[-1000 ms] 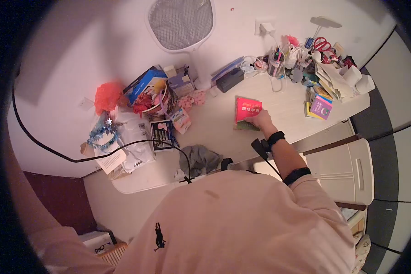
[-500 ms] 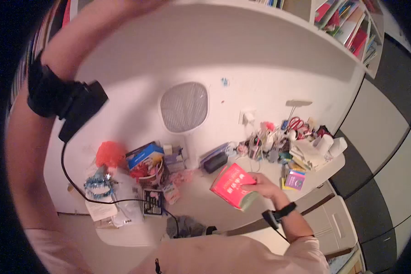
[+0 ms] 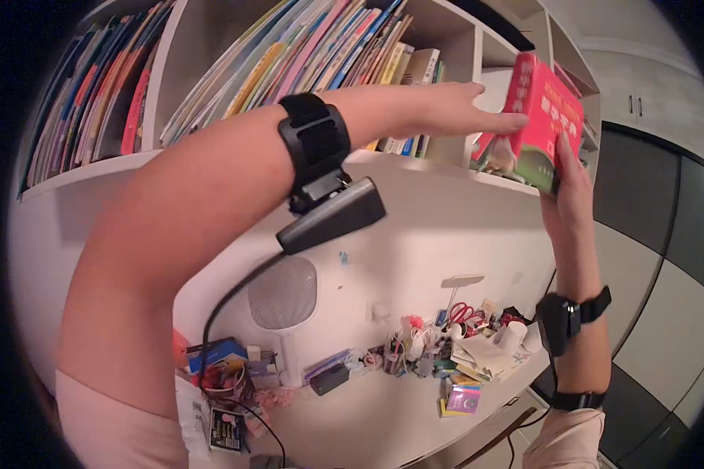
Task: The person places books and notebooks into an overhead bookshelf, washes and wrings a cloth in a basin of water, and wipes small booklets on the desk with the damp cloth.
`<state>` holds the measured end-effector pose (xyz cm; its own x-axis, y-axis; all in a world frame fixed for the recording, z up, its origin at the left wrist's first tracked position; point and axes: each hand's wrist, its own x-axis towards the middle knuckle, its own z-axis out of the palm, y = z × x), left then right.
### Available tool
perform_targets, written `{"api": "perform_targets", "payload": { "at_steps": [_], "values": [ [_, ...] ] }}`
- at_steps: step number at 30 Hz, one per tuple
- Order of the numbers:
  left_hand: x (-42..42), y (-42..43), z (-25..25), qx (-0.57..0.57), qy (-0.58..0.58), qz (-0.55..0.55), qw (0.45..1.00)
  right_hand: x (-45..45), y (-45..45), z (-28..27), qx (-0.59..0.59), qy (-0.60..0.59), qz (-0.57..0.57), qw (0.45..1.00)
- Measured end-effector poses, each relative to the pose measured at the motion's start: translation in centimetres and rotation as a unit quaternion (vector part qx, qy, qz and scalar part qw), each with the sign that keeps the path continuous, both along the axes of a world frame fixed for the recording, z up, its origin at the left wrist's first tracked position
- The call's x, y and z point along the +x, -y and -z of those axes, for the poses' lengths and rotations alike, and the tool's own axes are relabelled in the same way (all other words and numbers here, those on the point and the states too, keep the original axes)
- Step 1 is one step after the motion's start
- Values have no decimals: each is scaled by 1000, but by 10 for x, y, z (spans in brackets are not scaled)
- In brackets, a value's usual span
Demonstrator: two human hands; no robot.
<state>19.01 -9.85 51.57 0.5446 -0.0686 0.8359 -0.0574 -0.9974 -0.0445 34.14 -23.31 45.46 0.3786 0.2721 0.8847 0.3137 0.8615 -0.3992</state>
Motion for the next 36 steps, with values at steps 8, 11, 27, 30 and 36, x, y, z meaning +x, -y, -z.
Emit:
{"api": "perform_targets", "payload": {
  "at_steps": [8, 11, 27, 30, 36],
  "values": [
    [-4, 3, 5, -33, 100, 266, 958, -8, -36, -14, 94, 161, 347, 919],
    [-83, -11, 23, -81, -69, 60, 992, -38, -41, 56, -25, 181, 275, 944],
    [-292, -69, 405, -757, 166, -8, 632, -261, -175, 609, -252, 687, -125, 670],
    [-315, -51, 424, -785, 187, -2, 591, -272, -166, 628, -235, 685, -145, 674],
    [-327, -52, 435, -809, 183, 7, 558, -273, -138, 603, -237, 628, -237, 702]
  ]
}}
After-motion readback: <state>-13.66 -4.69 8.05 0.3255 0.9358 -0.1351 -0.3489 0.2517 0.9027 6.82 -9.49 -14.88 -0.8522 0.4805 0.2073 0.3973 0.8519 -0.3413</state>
